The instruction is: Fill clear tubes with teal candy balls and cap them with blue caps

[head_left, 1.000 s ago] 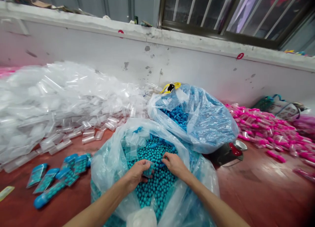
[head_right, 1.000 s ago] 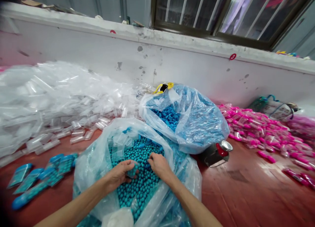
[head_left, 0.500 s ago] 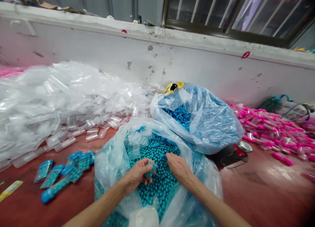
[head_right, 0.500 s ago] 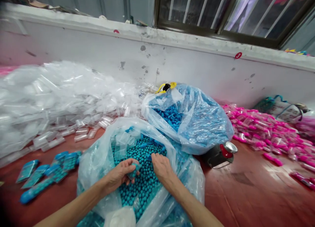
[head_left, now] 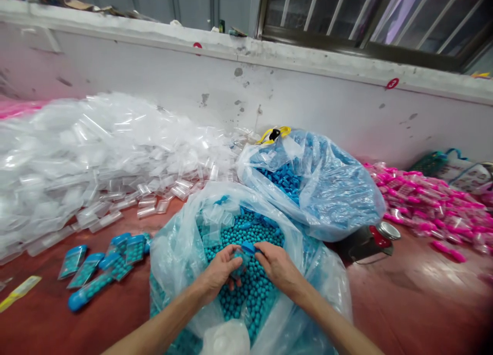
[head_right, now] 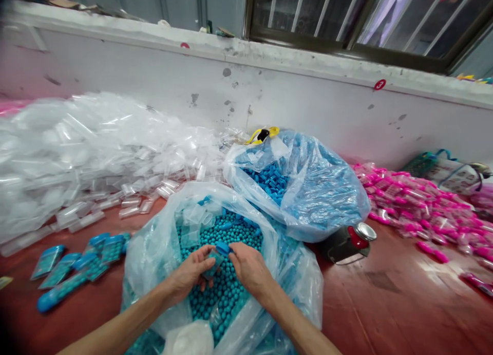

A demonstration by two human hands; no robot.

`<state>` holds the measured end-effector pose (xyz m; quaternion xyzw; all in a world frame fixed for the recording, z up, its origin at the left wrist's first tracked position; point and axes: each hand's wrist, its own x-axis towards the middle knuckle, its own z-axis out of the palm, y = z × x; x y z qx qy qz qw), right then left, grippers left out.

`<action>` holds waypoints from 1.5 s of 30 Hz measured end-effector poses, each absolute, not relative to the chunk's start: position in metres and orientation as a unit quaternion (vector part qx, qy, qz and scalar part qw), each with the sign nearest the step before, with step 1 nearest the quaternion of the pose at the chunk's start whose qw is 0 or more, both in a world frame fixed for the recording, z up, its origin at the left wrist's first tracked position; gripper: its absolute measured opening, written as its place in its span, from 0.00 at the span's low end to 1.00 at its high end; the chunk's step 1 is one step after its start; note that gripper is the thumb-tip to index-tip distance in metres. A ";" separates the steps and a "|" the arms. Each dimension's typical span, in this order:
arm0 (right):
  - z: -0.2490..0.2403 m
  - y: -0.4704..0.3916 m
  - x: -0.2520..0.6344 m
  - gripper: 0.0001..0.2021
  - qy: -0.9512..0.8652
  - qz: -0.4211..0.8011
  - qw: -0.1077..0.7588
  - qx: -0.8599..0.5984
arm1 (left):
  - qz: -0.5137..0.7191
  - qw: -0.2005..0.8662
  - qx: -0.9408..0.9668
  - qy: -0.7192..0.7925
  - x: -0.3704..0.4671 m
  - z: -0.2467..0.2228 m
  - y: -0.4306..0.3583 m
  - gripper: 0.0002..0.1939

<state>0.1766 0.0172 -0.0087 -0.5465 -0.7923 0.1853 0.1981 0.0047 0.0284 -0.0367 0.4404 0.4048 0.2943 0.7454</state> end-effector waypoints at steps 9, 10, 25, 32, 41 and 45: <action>-0.004 0.005 0.170 0.13 -0.798 0.205 0.241 -0.513 | 0.312 0.771 0.408 0.377 0.009 -0.030 0.021 0.28; -0.004 0.005 0.170 0.14 -0.797 0.204 0.242 -0.515 | 0.315 0.770 0.405 0.379 0.009 -0.029 0.021 0.29; -0.006 0.005 0.174 0.12 -0.799 0.266 0.263 -0.471 | 0.352 0.701 0.409 0.466 0.020 -0.016 0.013 0.22; 0.000 0.023 0.176 0.16 -0.464 0.599 0.406 -0.511 | 0.304 0.714 0.477 0.412 0.010 -0.013 0.023 0.23; -0.001 0.009 0.157 0.27 -0.618 0.486 0.331 -0.522 | 0.337 0.658 0.496 0.455 0.014 -0.014 0.012 0.20; 0.008 -0.003 0.146 0.51 -0.712 0.405 0.222 -0.529 | 0.406 0.645 0.482 0.432 0.017 -0.014 0.011 0.24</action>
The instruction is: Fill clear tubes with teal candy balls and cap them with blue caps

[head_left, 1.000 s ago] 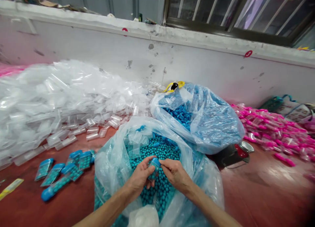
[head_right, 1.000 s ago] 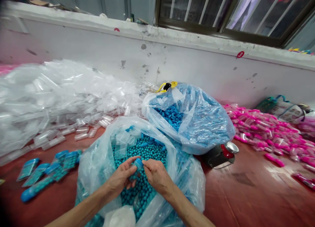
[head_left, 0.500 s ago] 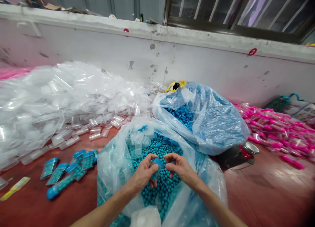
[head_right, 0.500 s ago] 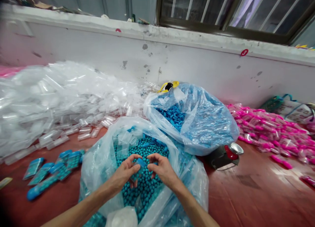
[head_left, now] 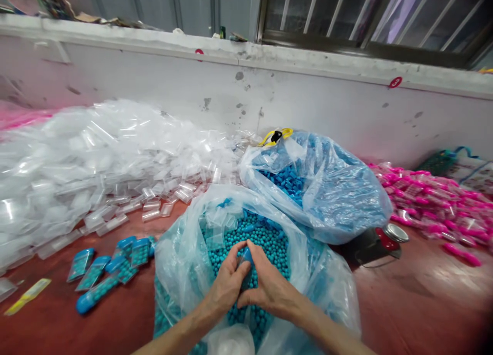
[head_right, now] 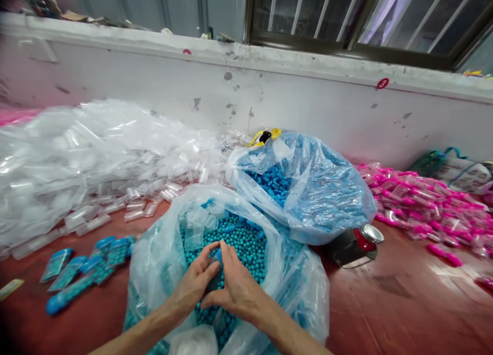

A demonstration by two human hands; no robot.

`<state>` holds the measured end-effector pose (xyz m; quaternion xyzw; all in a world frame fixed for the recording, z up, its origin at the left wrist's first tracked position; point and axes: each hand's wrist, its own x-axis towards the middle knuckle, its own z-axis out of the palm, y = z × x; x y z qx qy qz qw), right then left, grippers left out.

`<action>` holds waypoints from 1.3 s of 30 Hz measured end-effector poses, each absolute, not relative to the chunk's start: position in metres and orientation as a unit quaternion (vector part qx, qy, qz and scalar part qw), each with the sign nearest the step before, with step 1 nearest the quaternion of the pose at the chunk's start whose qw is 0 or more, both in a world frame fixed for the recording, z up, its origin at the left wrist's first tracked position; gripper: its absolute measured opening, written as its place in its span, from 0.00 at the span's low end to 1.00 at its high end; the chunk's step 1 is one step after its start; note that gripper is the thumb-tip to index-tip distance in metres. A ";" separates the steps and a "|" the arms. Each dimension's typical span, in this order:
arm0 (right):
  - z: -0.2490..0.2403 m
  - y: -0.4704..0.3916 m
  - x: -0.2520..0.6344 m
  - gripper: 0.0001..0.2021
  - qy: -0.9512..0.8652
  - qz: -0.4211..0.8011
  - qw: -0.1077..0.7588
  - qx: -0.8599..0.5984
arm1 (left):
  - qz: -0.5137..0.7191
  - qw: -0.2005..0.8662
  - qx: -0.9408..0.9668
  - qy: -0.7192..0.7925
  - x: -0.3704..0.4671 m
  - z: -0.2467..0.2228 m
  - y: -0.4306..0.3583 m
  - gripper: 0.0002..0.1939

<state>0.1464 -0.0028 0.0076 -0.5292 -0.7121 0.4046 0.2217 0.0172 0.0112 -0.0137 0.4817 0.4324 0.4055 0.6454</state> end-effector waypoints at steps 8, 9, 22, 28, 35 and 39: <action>-0.001 -0.010 0.135 0.43 -0.779 0.221 0.230 -0.541 | 0.401 0.659 0.471 0.427 0.023 -0.006 0.011 0.11; -0.001 -0.011 0.135 0.42 -0.783 0.210 0.226 -0.540 | 0.407 0.653 0.472 0.430 0.025 -0.007 0.010 0.09; -0.011 -0.011 0.144 0.53 -0.717 0.379 0.279 -0.515 | 0.397 0.687 0.457 0.402 0.022 -0.011 0.009 0.18; -0.014 -0.004 0.162 0.41 -0.660 0.456 0.311 -0.509 | 0.386 0.636 0.505 0.437 -0.030 0.006 0.012 0.18; -0.023 0.002 0.171 0.27 -0.756 0.388 0.188 -0.493 | 0.254 0.191 0.665 0.675 -0.136 0.017 0.037 0.16; -0.019 0.005 0.168 0.23 -0.801 0.328 0.131 -0.484 | 0.203 -0.061 0.713 0.669 -0.119 0.016 0.038 0.18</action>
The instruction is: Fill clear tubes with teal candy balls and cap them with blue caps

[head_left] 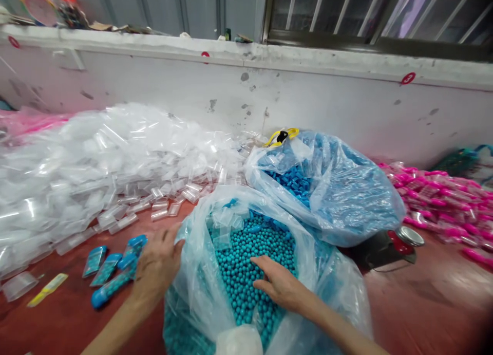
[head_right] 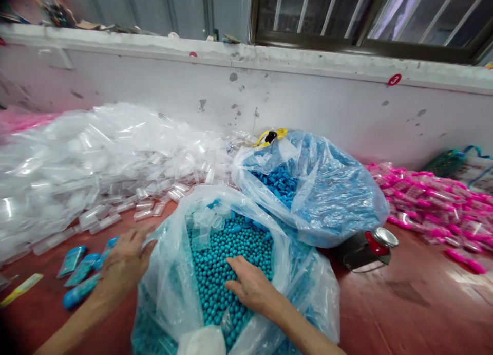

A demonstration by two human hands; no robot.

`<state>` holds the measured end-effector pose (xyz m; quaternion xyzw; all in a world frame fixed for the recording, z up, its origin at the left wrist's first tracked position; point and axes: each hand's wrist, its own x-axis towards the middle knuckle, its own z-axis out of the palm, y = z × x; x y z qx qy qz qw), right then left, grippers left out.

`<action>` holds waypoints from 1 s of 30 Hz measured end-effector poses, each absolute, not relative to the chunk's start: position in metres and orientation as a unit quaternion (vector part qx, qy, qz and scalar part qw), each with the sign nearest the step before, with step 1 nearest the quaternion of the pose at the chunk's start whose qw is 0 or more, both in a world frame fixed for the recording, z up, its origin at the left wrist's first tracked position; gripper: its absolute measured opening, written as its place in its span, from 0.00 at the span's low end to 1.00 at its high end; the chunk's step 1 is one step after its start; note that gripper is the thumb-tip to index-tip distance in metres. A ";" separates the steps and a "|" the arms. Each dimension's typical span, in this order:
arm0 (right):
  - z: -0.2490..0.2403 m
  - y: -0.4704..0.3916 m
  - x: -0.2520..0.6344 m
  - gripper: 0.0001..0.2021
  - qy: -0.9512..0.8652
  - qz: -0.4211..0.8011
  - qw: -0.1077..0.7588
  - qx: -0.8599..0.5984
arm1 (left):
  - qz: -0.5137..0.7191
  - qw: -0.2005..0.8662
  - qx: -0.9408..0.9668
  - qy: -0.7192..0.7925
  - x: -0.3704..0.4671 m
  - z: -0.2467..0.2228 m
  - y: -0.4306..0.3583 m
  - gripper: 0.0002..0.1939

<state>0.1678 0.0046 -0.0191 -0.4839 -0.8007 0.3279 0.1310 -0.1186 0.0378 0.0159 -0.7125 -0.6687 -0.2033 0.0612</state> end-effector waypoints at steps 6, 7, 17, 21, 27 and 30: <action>-0.004 0.031 0.163 0.17 -0.813 0.166 0.080 -0.552 | -0.087 -0.009 -0.797 -0.597 -0.045 -0.013 0.050 0.16; -0.003 0.039 0.162 0.17 -0.811 0.129 0.067 -0.567 | -0.073 -0.044 -0.795 -0.600 -0.040 -0.018 0.056 0.16; -0.012 0.076 0.162 0.14 -0.826 0.047 -0.001 -0.562 | -0.022 -0.226 -0.805 -0.548 -0.023 -0.021 0.058 0.10; -0.019 0.056 0.188 0.16 -0.853 0.115 0.033 -0.509 | -0.025 -0.300 -0.775 -0.555 0.004 -0.028 0.046 0.07; -0.023 0.048 0.199 0.15 -0.721 0.118 0.064 -0.679 | -0.085 -0.427 -0.668 -0.604 0.060 -0.043 0.065 0.06; -0.023 0.046 0.193 0.14 -0.716 0.119 0.006 -0.688 | -0.118 -0.536 -0.594 -0.588 0.071 -0.047 0.073 0.07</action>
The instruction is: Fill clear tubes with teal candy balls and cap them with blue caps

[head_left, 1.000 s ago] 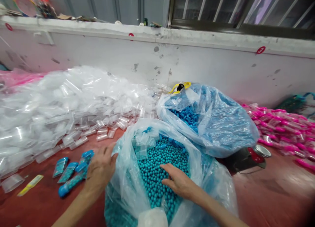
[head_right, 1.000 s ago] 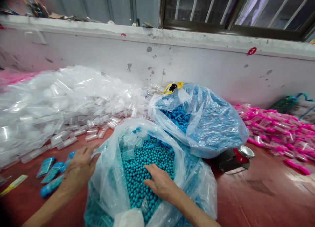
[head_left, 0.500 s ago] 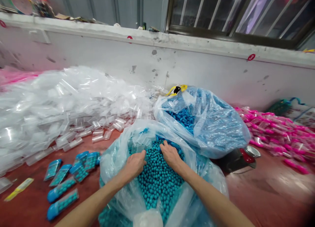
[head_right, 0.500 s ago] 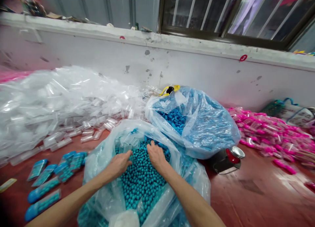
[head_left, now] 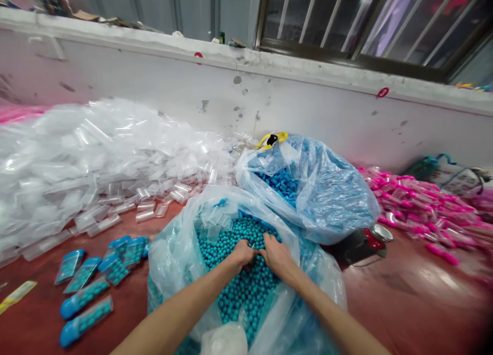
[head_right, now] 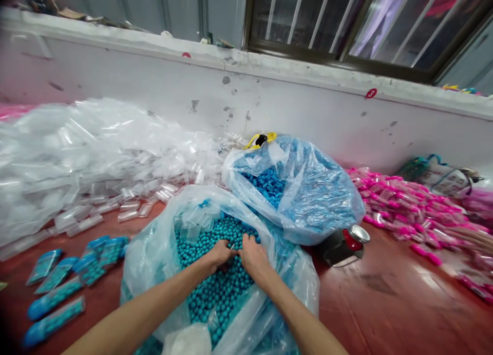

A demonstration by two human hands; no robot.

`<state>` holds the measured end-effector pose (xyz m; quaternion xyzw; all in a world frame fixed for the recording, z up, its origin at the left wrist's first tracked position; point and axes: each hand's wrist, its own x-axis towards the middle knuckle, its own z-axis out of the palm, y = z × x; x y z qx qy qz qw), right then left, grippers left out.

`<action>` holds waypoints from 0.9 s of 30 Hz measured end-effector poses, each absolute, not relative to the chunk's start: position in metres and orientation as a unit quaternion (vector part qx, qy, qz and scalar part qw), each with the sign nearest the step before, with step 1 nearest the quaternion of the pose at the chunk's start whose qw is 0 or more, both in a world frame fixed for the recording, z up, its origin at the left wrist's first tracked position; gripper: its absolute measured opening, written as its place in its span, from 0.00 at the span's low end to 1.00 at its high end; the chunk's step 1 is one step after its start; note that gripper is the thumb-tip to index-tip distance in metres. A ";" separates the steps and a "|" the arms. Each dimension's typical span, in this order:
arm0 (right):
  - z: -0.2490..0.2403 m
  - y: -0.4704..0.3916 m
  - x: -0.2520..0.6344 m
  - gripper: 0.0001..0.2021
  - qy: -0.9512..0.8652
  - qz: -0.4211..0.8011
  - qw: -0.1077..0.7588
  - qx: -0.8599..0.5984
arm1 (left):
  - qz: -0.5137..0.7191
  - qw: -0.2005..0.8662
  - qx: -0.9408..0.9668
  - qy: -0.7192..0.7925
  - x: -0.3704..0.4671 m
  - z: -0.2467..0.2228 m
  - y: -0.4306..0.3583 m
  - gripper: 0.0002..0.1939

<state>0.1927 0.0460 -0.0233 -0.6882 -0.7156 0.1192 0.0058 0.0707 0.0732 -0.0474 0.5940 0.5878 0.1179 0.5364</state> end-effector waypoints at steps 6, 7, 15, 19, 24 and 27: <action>-0.016 0.038 0.192 0.16 -0.734 0.126 0.006 -0.668 | 0.211 0.704 0.490 0.469 0.043 -0.047 0.068 0.17; -0.014 0.036 0.192 0.18 -0.736 0.120 0.003 -0.666 | 0.222 0.718 0.479 0.452 0.038 -0.046 0.066 0.18; -0.015 0.024 0.192 0.22 -0.775 0.110 -0.043 -0.621 | 0.239 0.717 0.452 0.473 0.019 -0.045 0.059 0.14; -0.021 0.024 0.192 0.12 -0.770 0.085 -0.055 -0.630 | 0.205 0.654 0.468 0.559 0.031 -0.056 0.064 0.09; -0.024 0.026 0.193 0.10 -0.754 0.080 -0.046 -0.650 | 0.214 0.631 0.479 0.571 0.059 -0.060 0.075 0.12; -0.022 0.027 0.195 0.11 -0.741 0.079 -0.030 -0.666 | 0.213 0.671 0.473 0.530 0.062 -0.057 0.077 0.12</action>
